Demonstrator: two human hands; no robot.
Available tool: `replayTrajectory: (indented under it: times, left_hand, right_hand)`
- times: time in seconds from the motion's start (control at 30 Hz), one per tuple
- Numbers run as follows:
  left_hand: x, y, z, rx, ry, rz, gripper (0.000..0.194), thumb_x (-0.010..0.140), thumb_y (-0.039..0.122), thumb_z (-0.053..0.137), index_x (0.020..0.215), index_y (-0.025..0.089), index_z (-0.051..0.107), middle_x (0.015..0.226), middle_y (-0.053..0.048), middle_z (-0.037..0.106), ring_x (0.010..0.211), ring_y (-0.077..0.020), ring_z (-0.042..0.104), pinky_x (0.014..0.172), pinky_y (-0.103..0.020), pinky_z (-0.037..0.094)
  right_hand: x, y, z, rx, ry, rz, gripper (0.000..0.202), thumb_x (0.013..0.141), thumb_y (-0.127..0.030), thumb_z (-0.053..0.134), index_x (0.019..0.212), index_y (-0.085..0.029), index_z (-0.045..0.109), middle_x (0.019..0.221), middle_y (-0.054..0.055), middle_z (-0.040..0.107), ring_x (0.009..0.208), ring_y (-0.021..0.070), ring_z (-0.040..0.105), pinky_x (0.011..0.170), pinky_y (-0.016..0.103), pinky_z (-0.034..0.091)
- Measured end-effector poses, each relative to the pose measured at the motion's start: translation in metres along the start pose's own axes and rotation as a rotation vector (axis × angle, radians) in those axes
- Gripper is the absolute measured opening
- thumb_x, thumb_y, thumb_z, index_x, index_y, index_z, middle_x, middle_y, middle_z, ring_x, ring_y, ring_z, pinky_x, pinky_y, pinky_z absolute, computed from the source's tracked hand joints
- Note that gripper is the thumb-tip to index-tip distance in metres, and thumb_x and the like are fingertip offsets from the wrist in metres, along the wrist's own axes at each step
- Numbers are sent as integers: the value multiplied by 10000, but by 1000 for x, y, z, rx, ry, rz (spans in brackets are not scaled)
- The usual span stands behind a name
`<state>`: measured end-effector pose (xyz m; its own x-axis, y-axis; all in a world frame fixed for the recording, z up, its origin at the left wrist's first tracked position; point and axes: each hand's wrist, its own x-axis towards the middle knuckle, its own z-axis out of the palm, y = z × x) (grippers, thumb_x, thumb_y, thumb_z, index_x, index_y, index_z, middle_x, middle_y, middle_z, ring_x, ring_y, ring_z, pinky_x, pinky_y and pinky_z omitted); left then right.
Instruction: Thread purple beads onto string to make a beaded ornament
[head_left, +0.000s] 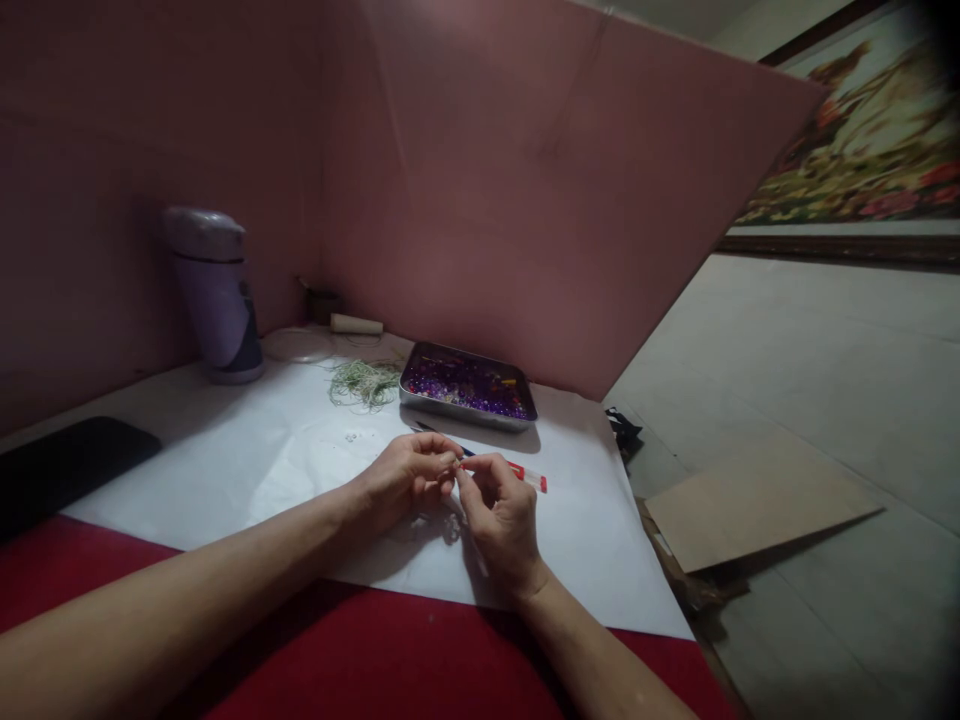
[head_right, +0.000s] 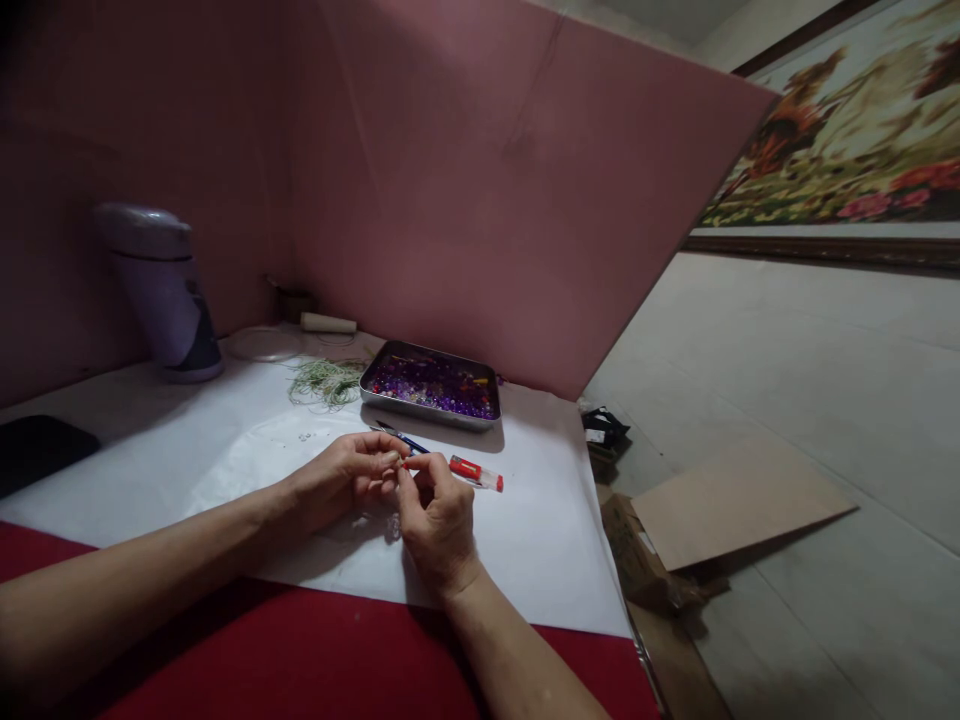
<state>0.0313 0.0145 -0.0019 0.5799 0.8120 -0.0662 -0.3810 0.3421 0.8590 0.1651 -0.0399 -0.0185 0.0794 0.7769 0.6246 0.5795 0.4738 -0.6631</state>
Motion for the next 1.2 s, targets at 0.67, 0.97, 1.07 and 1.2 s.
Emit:
replayTrajectory:
  times: [0.67, 0.97, 1.07, 1.2]
  left_hand:
    - [2, 2, -1, 439, 142, 205, 228, 709, 352, 653, 684, 142, 567, 544, 42, 501, 424, -57, 376, 423, -198, 271]
    - [-5, 10, 5, 794, 210, 588, 167, 760, 279, 605, 648, 155, 613, 711, -8, 538, 675, -127, 479, 624, -246, 366]
    - [-3, 8, 3, 801, 205, 596, 142, 757, 260, 604, 659, 158, 622, 721, -12, 549, 680, -130, 480, 631, -249, 365]
    - [-3, 7, 3, 727, 182, 535, 132, 734, 266, 622, 662, 155, 621, 685, -7, 560, 660, -131, 479, 618, -246, 357]
  right_hand:
    - [3, 2, -1, -146, 60, 30, 56, 793, -194, 560, 822, -167, 599, 678, 2, 614, 506, 106, 498, 540, 241, 404]
    - [4, -5, 2, 411, -78, 229, 221, 836, -253, 522, 1033, -159, 563, 815, 36, 624, 486, 83, 515, 467, 222, 449]
    - [3, -4, 4, 539, -132, 293, 165, 833, -315, 547, 889, -160, 545, 672, -14, 576, 460, 80, 505, 454, 210, 433]
    - [2, 2, 5, 459, -62, 286, 198, 827, -356, 566, 779, -165, 539, 553, -56, 478, 447, 74, 441, 432, 189, 379]
